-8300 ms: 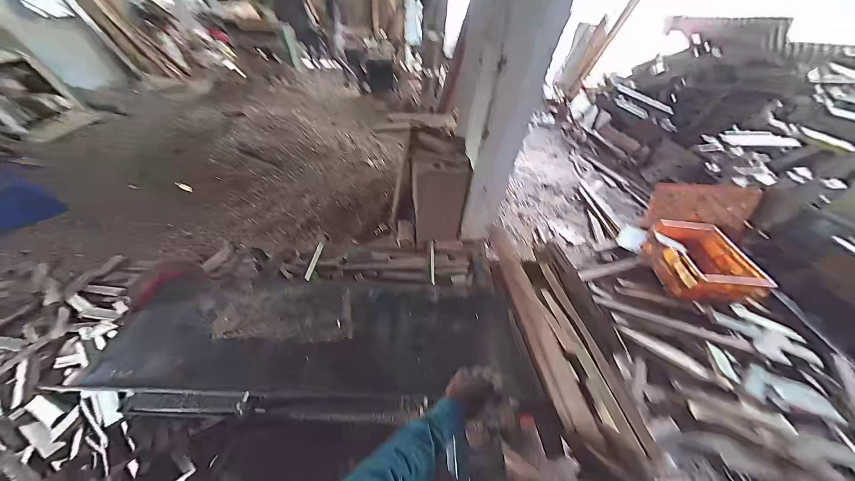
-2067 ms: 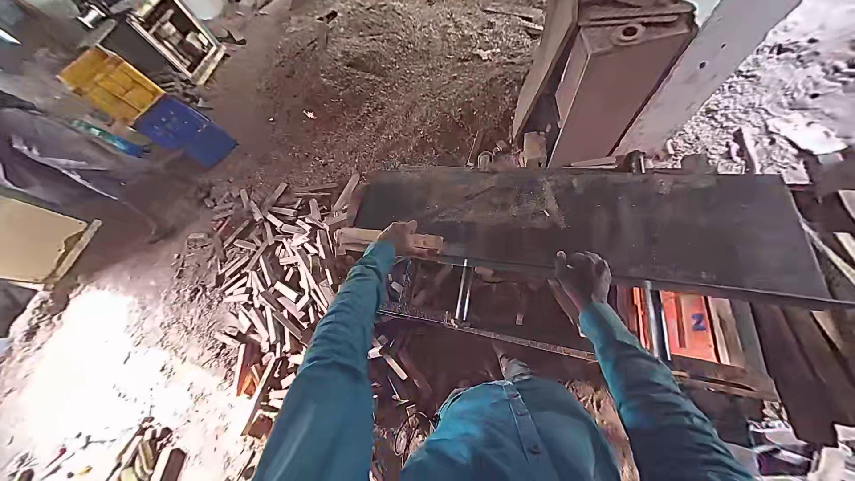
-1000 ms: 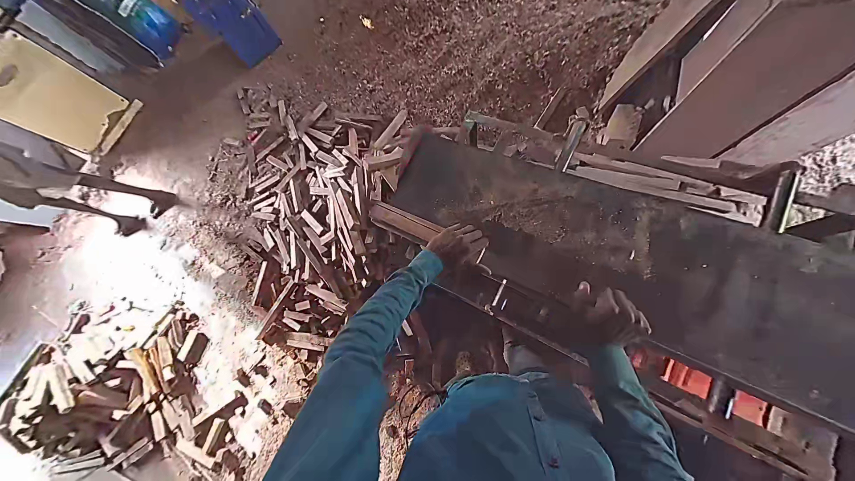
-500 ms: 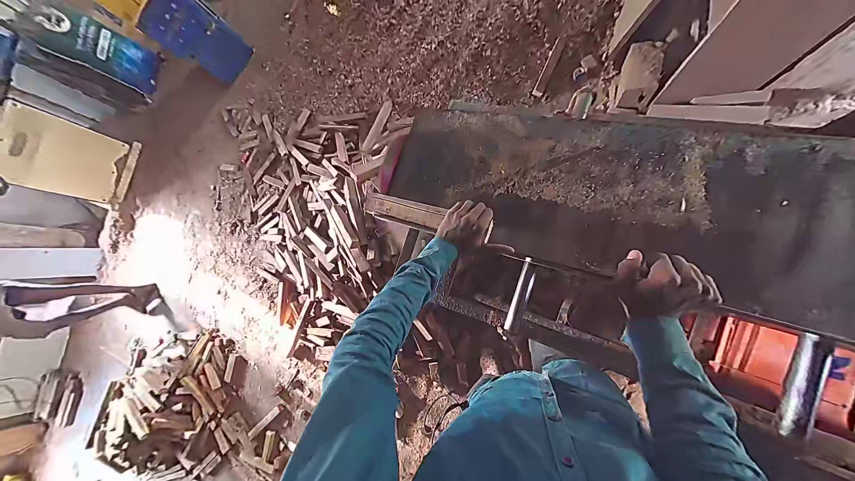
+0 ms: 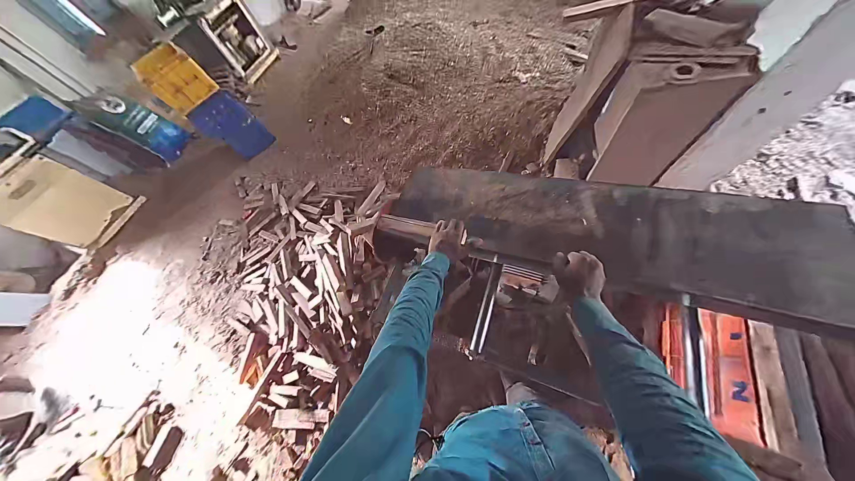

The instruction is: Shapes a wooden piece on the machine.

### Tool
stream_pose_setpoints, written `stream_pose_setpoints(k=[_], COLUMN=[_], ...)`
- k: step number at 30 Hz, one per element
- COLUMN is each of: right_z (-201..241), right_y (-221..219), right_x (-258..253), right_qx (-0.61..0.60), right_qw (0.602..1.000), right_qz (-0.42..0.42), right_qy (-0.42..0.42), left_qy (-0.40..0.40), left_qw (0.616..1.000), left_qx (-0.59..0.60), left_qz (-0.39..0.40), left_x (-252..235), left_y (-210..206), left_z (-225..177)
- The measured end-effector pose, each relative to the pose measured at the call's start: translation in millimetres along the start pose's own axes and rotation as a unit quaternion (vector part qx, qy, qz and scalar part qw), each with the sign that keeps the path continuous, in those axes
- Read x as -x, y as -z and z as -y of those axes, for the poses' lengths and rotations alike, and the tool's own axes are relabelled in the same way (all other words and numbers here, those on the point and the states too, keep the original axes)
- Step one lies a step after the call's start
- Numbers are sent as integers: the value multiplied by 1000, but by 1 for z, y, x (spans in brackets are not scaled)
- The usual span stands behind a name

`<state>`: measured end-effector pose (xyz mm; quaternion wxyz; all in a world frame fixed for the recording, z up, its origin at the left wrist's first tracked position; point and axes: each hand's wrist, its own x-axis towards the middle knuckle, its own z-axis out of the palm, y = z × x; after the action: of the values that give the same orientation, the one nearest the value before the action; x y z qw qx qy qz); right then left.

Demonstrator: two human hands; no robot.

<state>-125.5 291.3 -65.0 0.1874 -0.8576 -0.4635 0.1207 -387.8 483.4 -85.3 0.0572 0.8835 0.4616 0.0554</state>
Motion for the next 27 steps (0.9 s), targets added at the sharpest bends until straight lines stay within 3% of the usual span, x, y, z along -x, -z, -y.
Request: stream_pose_setpoints(k=[7,11,14,17,21,24,27], right_z=[-19,-31,-35,-39,-37,-39,-42], right_y=[-3,-11,-14,-18,-11,-12,-14], right_x=[51,103,143,171,192,201,205], right_qx=[-24,-20,-21,-28,-31,-25,-32], right_qw=[999,995,992,987,987,985,986], right_qz=[31,19,-14,-31,0,-1,-17], right_qy=[35,91,126,156,160,170,160], left_qy=[26,43,48,23,-28,-84,-133], left_qw=[997,995,990,998,993,987,988], left_qx=[52,36,25,45,34,-28,-64], left_qz=[55,-87,-130,-47,109,133,50], left_x=[59,133,194,216,224,231,256], left_y=[13,7,-6,21,39,49,71], left_z=[-8,-15,-16,-5,46,50,13])
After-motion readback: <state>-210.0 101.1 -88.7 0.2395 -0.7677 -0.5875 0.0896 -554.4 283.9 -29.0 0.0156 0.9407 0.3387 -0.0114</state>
